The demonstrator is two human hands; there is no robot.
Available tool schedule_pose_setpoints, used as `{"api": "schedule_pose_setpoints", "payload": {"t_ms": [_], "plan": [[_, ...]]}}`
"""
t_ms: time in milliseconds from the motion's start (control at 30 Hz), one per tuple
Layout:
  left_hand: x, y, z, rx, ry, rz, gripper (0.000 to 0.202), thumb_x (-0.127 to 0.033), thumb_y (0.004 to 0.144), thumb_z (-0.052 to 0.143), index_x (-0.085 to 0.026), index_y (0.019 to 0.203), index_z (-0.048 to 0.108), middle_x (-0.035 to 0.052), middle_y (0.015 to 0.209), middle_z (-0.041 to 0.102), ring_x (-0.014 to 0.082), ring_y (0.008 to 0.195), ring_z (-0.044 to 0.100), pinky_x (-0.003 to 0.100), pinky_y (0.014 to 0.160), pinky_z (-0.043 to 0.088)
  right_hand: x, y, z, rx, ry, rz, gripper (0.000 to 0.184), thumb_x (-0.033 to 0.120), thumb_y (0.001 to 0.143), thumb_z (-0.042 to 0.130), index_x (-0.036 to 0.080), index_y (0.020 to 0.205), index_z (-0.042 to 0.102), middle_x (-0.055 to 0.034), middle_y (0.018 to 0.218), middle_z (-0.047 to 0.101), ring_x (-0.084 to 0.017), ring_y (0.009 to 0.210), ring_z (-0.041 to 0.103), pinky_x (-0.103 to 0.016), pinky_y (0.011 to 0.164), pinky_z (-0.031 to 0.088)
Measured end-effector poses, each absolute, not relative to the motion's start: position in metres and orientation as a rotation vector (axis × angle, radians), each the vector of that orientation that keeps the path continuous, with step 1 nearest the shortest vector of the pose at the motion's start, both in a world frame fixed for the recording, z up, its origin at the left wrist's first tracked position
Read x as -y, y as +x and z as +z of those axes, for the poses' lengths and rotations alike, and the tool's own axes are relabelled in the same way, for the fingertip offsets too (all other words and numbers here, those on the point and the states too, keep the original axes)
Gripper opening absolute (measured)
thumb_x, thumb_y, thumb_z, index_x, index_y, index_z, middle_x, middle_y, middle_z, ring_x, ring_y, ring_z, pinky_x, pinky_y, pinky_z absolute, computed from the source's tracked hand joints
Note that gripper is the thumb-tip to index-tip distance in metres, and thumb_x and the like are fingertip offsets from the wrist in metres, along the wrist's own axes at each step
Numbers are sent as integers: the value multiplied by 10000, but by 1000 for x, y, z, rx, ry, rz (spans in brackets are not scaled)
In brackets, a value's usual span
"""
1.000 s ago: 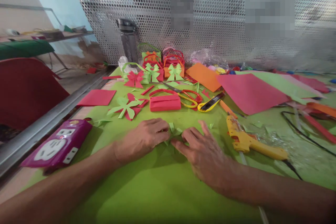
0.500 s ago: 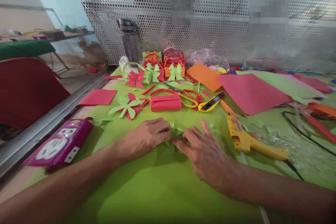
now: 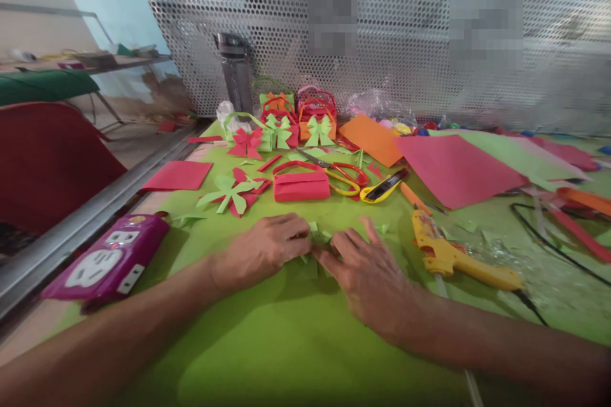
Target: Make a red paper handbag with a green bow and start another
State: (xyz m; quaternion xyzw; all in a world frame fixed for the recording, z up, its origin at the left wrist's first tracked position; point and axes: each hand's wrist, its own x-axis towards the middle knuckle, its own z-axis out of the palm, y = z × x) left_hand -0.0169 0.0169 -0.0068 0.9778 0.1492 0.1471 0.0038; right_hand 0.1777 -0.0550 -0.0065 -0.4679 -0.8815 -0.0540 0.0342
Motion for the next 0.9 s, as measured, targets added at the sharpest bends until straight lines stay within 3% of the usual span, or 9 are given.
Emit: {"api": "schedule_pose_setpoints", "payload": {"t_ms": [233, 333, 533, 900], "plan": [[-19, -23, -4, -698, 3047, 528, 310, -161, 969, 365, -133, 785, 613, 51, 780, 575, 149, 685, 529, 265, 615, 425, 55, 178, -8, 2712, -1435, -199, 416, 28, 771, 454, 178, 1131, 599, -81, 894, 573, -258, 881, 537, -617, 963, 308], [-21, -29, 0, -821, 2945, 609, 306, -180, 977, 364, -120, 858, 640, 59, 811, 596, 155, 740, 552, 272, 653, 431, 55, 179, -10, 2721, -1399, -219, 473, 25, 747, 463, 171, 1184, 571, -86, 906, 568, -259, 873, 533, -621, 950, 313], [-10, -25, 0, -770, 2906, 576, 376, -369, 967, 400, -156, 834, 681, 50, 805, 546, 151, 711, 513, 268, 620, 417, 55, 180, -11, 2692, -1391, -223, 382, 27, 778, 434, 175, 1083, 609, -82, 875, 568, -259, 871, 531, -604, 943, 323], [-1, -19, -6, -760, 2966, 478, 402, -436, 954, 383, -169, 895, 678, 61, 844, 515, 187, 744, 499, 315, 647, 409, 52, 181, -6, 2666, -1481, -6, 454, -18, 763, 409, 222, 1095, 604, -59, 899, 554, -224, 898, 513, -584, 972, 275]]}}
